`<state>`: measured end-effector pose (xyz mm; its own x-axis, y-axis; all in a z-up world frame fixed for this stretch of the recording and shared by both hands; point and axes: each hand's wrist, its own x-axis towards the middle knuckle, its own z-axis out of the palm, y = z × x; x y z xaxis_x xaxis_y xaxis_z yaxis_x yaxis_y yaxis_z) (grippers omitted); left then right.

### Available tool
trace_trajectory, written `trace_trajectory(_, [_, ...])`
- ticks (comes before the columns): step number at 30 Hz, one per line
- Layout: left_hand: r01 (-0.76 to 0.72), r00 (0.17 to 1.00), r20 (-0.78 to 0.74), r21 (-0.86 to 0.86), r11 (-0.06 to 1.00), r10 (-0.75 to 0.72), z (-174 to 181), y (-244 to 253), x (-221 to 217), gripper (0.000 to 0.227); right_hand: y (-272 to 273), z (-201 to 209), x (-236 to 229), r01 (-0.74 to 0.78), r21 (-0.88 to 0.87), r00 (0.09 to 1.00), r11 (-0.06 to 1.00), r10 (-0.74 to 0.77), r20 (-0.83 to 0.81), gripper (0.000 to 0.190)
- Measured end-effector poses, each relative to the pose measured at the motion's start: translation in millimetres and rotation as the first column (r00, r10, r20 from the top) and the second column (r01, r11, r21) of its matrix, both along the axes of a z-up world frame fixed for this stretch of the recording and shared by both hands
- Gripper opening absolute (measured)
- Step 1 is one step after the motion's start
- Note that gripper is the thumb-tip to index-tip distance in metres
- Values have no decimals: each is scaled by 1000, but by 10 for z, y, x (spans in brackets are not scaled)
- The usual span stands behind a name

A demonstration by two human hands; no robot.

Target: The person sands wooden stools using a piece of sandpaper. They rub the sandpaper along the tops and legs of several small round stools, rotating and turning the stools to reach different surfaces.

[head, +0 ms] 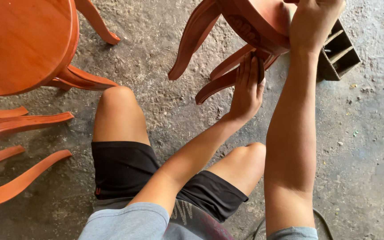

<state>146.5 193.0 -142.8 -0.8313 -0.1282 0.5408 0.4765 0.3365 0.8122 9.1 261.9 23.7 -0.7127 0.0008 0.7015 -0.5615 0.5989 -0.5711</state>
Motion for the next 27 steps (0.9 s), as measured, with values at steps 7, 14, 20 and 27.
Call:
trace_trajectory(7, [61, 998, 17, 58, 996, -62, 221, 71, -137, 50, 106, -123, -27, 40, 55, 999, 998, -42, 24, 22])
trace_trajectory(14, [78, 991, 104, 40, 996, -82, -567, -216, 153, 50, 439, -355, -70, 96, -15, 981, 995, -92, 170, 25])
trace_trajectory(20, [48, 963, 264, 9, 999, -48, -1506, -584, 548, 57, 602, -470, 19, 298, 77, 918, 952, -307, 251, 27])
trace_trajectory(27, [-86, 735, 678, 78, 993, 11, -2100, -903, 783, 58, 822, -594, 154, 348, 127, 876, 929, -370, 308, 30])
